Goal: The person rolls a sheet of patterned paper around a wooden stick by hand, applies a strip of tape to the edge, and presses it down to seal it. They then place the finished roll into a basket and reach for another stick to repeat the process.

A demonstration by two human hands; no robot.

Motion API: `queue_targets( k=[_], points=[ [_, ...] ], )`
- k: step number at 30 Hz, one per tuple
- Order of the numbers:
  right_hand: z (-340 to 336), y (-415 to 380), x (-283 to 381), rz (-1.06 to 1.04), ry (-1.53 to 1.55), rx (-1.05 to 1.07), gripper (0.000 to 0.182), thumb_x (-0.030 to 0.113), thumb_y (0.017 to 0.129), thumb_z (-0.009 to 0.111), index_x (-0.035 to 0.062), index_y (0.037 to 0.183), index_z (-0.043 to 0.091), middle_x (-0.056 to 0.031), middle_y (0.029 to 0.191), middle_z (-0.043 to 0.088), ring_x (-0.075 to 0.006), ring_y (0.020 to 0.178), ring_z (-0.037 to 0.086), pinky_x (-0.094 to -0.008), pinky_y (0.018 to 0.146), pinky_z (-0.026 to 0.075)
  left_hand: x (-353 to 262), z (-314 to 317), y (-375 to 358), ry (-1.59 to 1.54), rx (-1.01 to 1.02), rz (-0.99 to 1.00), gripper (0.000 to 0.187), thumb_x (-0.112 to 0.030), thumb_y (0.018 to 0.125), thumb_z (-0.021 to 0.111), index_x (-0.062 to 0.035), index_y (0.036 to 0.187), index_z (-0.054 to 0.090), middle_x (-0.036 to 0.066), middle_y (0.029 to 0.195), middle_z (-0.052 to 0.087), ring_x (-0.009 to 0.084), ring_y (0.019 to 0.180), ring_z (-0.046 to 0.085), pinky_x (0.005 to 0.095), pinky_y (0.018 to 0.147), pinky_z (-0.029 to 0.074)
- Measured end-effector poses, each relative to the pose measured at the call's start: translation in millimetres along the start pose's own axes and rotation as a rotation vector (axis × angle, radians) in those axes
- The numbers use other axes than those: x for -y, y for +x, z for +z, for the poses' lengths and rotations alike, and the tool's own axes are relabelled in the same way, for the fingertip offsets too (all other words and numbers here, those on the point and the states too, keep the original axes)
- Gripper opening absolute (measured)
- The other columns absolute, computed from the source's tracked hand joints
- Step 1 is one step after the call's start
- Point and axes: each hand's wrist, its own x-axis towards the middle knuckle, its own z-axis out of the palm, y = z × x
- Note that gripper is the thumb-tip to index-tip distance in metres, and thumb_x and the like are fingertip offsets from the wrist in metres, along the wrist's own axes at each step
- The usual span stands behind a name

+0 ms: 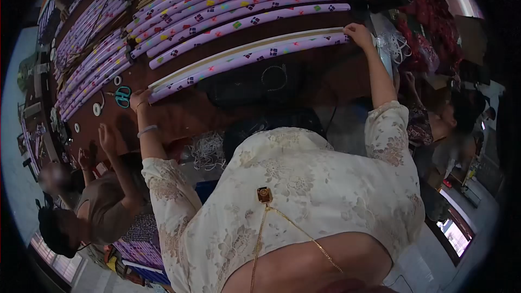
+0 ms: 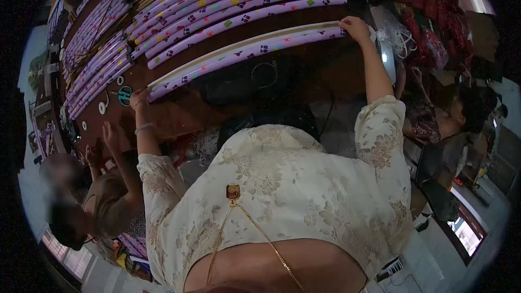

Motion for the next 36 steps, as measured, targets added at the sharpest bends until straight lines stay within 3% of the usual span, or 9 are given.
queue_targets(
  k=[5,7,8,10,11,21,23,29,36],
  points=[
    [-2.2,-3.9,12.9,0.034,-0.063,-0.021,0.027,0.033,0.075,0.060,0.0096,0.088,0.064,-0.0084,0.082,0.064,-0.0226,0.079,0.061,-0.0328,0.070,0.045,-18.2,-11.6,-20.0,0.005,-0.009,-0.004,0.047,-0.029,0.050,0.077,-0.0014,0.086,0.064,0.014,0.086,0.064,0.0249,0.081,0.061,0.0323,0.073,0.047],
    [1.8,0.0,4.5,-0.011,-0.097,-0.047,0.028,0.034,0.076,0.060,0.0100,0.089,0.064,-0.0086,0.082,0.064,-0.0229,0.079,0.061,-0.0330,0.070,0.045,-13.9,-9.3,-12.1,0.004,0.012,0.023,0.050,-0.031,0.050,0.077,-0.0012,0.088,0.064,0.015,0.086,0.064,0.0247,0.082,0.062,0.0321,0.073,0.047],
    [2.6,0.9,-0.1,-0.019,-0.092,-0.038,0.028,0.034,0.076,0.060,0.0100,0.089,0.064,-0.0086,0.082,0.064,-0.0229,0.079,0.061,-0.0330,0.070,0.045,-21.5,-10.7,-15.0,0.153,0.020,-0.056,0.053,-0.032,0.049,0.077,-0.0011,0.090,0.064,0.015,0.089,0.064,0.0245,0.083,0.061,0.0324,0.075,0.047],
    [0.1,2.6,2.7,0.038,-0.065,0.013,0.030,0.039,0.075,0.058,0.0130,0.090,0.064,-0.0078,0.086,0.063,-0.0251,0.082,0.060,-0.0341,0.072,0.045,-26.0,-16.7,-19.0,0.076,0.095,-0.033,0.053,-0.031,0.050,0.077,-0.0026,0.092,0.064,0.014,0.092,0.063,0.0245,0.086,0.061,0.0329,0.076,0.047],
    [-2.0,0.1,5.8,0.029,-0.065,-0.004,0.031,0.039,0.075,0.058,0.0123,0.090,0.064,-0.0080,0.086,0.063,-0.0248,0.082,0.060,-0.0337,0.071,0.045,-33.4,-14.7,-27.5,0.148,-0.002,-0.068,0.050,-0.030,0.051,0.076,-0.0043,0.092,0.064,0.013,0.092,0.063,0.0243,0.085,0.061,0.0330,0.076,0.047],
    [1.4,6.0,-0.6,-0.018,-0.035,0.010,0.028,0.030,0.078,0.060,0.0048,0.091,0.063,-0.0100,0.080,0.064,-0.0199,0.075,0.062,-0.0282,0.068,0.045,-35.0,-17.8,-34.0,-0.063,0.066,-0.092,0.047,-0.026,0.052,0.077,-0.0020,0.091,0.064,0.014,0.082,0.064,0.0223,0.070,0.063,0.0332,0.063,0.051],
    [7.9,15.4,-18.6,-0.009,0.001,0.018,0.030,0.031,0.078,0.060,0.0041,0.090,0.063,-0.0101,0.080,0.064,-0.0204,0.076,0.062,-0.0287,0.068,0.045,-36.8,-15.9,-34.4,0.028,0.017,-0.087,0.047,-0.025,0.052,0.077,-0.0020,0.091,0.064,0.014,0.083,0.064,0.0222,0.071,0.063,0.0331,0.063,0.051],
    [4.4,18.7,-21.6,-0.048,-0.045,0.069,0.033,0.037,0.079,0.057,0.0085,0.095,0.063,-0.0095,0.089,0.063,-0.0232,0.085,0.060,-0.0325,0.071,0.045,-62.0,-28.0,-52.1,0.117,0.038,-0.211,0.043,-0.027,0.051,0.077,-0.0143,0.091,0.067,0.009,0.091,0.064,0.0223,0.087,0.061,0.0340,0.075,0.048],
    [11.6,28.7,-42.0,-0.032,-0.050,0.070,0.035,0.039,0.079,0.057,0.0088,0.095,0.063,-0.0084,0.090,0.063,-0.0221,0.085,0.059,-0.0324,0.073,0.045,-57.1,-24.7,-48.9,0.092,0.022,-0.214,0.038,-0.025,0.051,0.077,-0.0145,0.086,0.068,0.008,0.090,0.064,0.0225,0.084,0.062,0.0343,0.075,0.049]
  ],
)
